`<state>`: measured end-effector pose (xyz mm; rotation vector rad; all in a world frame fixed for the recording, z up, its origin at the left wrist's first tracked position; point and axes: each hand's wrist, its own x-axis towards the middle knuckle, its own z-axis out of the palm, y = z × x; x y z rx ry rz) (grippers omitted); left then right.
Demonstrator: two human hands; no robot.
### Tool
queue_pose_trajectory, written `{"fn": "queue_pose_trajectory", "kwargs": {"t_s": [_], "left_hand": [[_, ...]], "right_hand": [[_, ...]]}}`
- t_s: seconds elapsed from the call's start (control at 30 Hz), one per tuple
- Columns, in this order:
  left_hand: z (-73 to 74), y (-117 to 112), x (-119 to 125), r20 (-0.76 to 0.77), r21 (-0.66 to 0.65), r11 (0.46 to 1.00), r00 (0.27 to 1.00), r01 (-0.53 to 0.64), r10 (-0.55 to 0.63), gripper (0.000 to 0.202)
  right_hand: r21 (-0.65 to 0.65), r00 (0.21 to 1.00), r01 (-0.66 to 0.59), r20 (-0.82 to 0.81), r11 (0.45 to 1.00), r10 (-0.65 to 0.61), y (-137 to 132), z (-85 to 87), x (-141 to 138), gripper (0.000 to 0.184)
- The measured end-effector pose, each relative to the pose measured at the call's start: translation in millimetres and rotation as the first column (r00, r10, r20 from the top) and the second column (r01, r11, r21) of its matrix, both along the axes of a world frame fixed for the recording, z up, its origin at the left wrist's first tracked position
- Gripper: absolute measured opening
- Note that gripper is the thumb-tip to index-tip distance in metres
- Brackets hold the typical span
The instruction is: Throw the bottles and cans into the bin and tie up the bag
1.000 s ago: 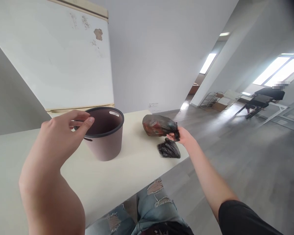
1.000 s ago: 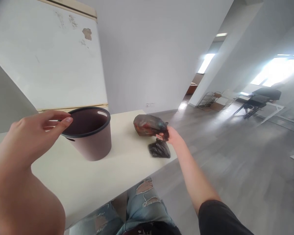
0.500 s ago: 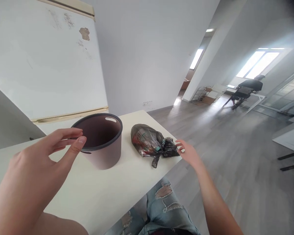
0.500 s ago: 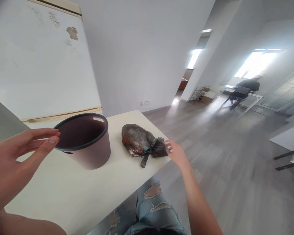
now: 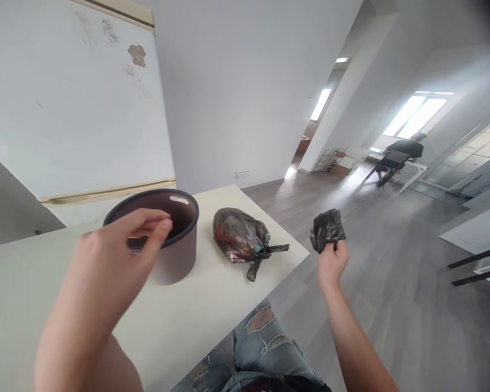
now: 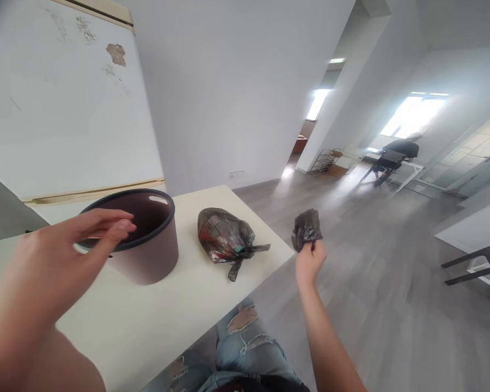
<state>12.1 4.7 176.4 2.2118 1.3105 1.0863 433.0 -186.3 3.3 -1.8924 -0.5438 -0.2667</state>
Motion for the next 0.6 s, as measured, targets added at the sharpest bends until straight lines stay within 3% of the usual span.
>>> {"fn": "queue_pose_trajectory", "kwargs": {"t_s": [0.07, 0.1, 0.13, 0.2, 0.23, 0.3, 0.33, 0.4, 0.5, 0.6], "left_hand": [[-5.1, -10.6, 23.1, 0.095, -0.084, 0.984, 0.985, 0.155, -0.147, 0.029], [-8.4, -16.9, 36.1, 0.158, -0.126, 0.96, 0.96, 0.251, -0.23, 0.032], [-12.1, -23.3, 49.3, 0.223, -0.146, 0.928, 0.925, 0.343, -0.307, 0.033], [-19.6, -33.8, 72.9, 0.296, -0.137, 0.868, 0.856, 0.477, -0.423, 0.045], [-22.8, -37.1, 81.9, 0.304, -0.126, 0.845, 0.831, 0.519, -0.465, 0.044], [-27.1, -38.4, 91.9, 0.317, -0.105, 0.825, 0.805, 0.555, -0.502, 0.025], [-28.1, -36.5, 92.9, 0.342, -0.093, 0.83, 0.801, 0.55, -0.492, 0.014], [-28.1, -29.3, 88.5, 0.42, -0.072, 0.864, 0.8, 0.499, -0.427, 0.01], [-25.5, -15.1, 75.7, 0.506, -0.072, 0.919, 0.808, 0.388, -0.301, 0.008], [-22.3, -5.2, 66.8, 0.557, -0.073, 0.936, 0.793, 0.344, -0.248, 0.01]], "right_hand": [[0.084, 0.996, -0.025, 0.084, 0.996, 0.018, 9.8, 23.1, -33.4, 0.027], [0.07, 0.981, -0.165, 0.119, 0.984, 0.156, 16.3, 34.6, -54.7, 0.023], [0.026, 0.939, -0.322, 0.141, 0.947, 0.315, 22.9, 45.7, -77.2, 0.02], [-0.045, 0.801, -0.575, 0.171, 0.817, 0.574, 34.1, 64.8, -119.3, 0.029], [-0.041, 0.742, -0.646, 0.2, 0.762, 0.639, 37.9, 72.1, -135.7, 0.031], [0.016, 0.674, -0.725, 0.218, 0.688, 0.706, 41.7, 81.2, -154.7, 0.026], [0.067, 0.675, -0.733, 0.192, 0.676, 0.713, 42.1, 82.7, -157.4, 0.021], [0.185, 0.712, -0.698, 0.083, 0.692, 0.697, 41.4, 80.5, -153.0, 0.012], [0.376, 0.79, -0.54, -0.083, 0.753, 0.607, 41.4, 70.1, -138.1, 0.024], [0.536, 0.789, -0.43, -0.168, 0.727, 0.591, 45.3, 65.1, -127.8, 0.026]]}}
